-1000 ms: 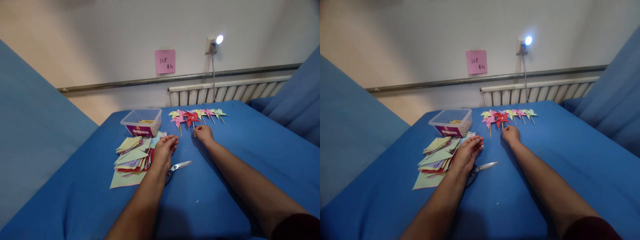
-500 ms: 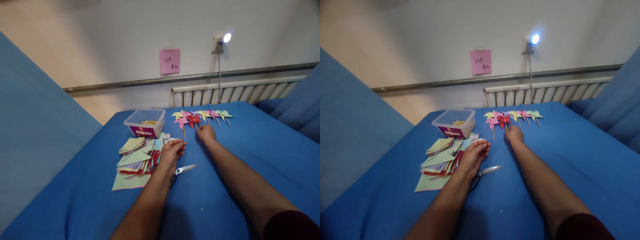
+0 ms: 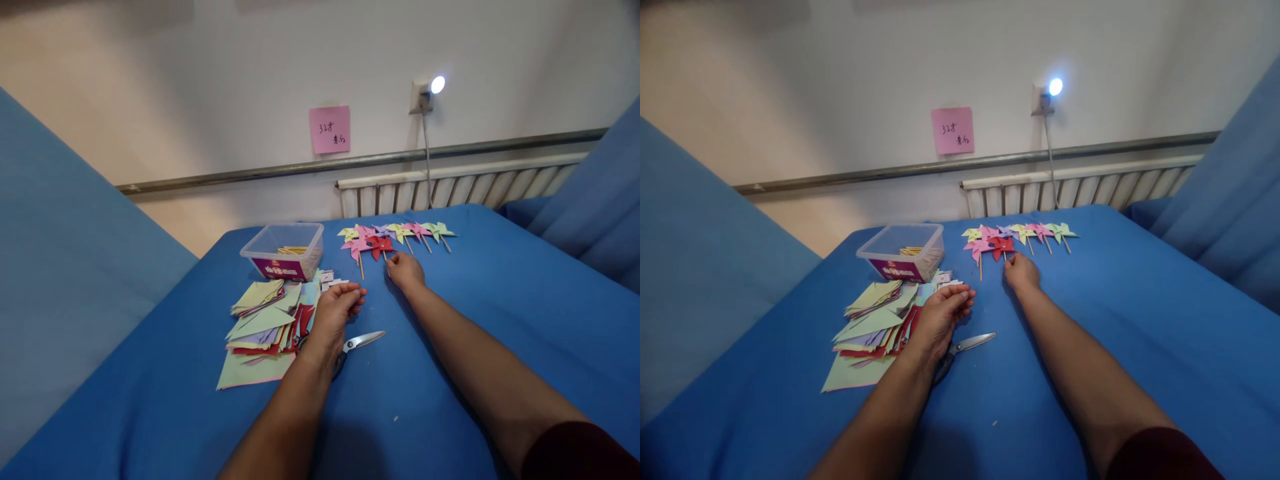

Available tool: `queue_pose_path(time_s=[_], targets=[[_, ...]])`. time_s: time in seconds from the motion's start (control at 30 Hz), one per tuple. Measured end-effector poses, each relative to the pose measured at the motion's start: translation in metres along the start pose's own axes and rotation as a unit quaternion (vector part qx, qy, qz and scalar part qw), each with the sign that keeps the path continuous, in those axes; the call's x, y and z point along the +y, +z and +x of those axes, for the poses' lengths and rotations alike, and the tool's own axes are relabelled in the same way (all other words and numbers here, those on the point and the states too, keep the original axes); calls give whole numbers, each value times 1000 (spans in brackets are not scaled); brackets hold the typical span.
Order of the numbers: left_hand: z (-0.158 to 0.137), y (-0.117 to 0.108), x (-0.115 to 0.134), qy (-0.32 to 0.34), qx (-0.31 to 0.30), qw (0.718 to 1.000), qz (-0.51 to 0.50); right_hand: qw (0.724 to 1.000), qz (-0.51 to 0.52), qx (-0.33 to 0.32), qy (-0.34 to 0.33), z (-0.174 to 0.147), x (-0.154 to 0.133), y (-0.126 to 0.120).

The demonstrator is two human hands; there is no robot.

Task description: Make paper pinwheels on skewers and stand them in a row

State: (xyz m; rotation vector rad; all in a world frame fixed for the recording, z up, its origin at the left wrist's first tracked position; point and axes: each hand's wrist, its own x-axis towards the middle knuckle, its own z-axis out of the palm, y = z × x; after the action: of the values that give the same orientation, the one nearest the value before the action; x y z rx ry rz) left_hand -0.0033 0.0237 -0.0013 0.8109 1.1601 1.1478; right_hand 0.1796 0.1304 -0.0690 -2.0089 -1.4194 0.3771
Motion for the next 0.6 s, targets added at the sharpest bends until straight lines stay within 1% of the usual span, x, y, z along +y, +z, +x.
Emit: queue_pose_path(time_s=[0.17, 0.27, 0.33, 0.4, 0.47, 0.5, 0.53, 0.6], targets=[[1, -5, 10, 49, 42, 997, -46, 999, 34, 15, -1, -14, 0, -12], [3, -11, 22, 107, 94, 986, -90, 996, 81, 22, -17, -40, -9, -20], [3, -16, 29, 148, 130, 974, -113, 981, 189, 10, -48, -66, -19, -23], [5, -21, 36, 184, 158, 962, -126, 952, 300, -21, -58, -94, -30, -23], [6, -24, 39, 207, 176, 954, -125, 919, 384, -68, -58, -120, -38, -20], [7, -25, 40, 214, 182, 952, -122, 909, 405, -83, -59, -129, -41, -17], [8, -26, 39, 218, 187, 951, -115, 906, 409, -91, -65, -136, -43, -14], [10, -25, 35, 223, 192, 951, -91, 913, 383, -103, -97, -141, -42, -6]])
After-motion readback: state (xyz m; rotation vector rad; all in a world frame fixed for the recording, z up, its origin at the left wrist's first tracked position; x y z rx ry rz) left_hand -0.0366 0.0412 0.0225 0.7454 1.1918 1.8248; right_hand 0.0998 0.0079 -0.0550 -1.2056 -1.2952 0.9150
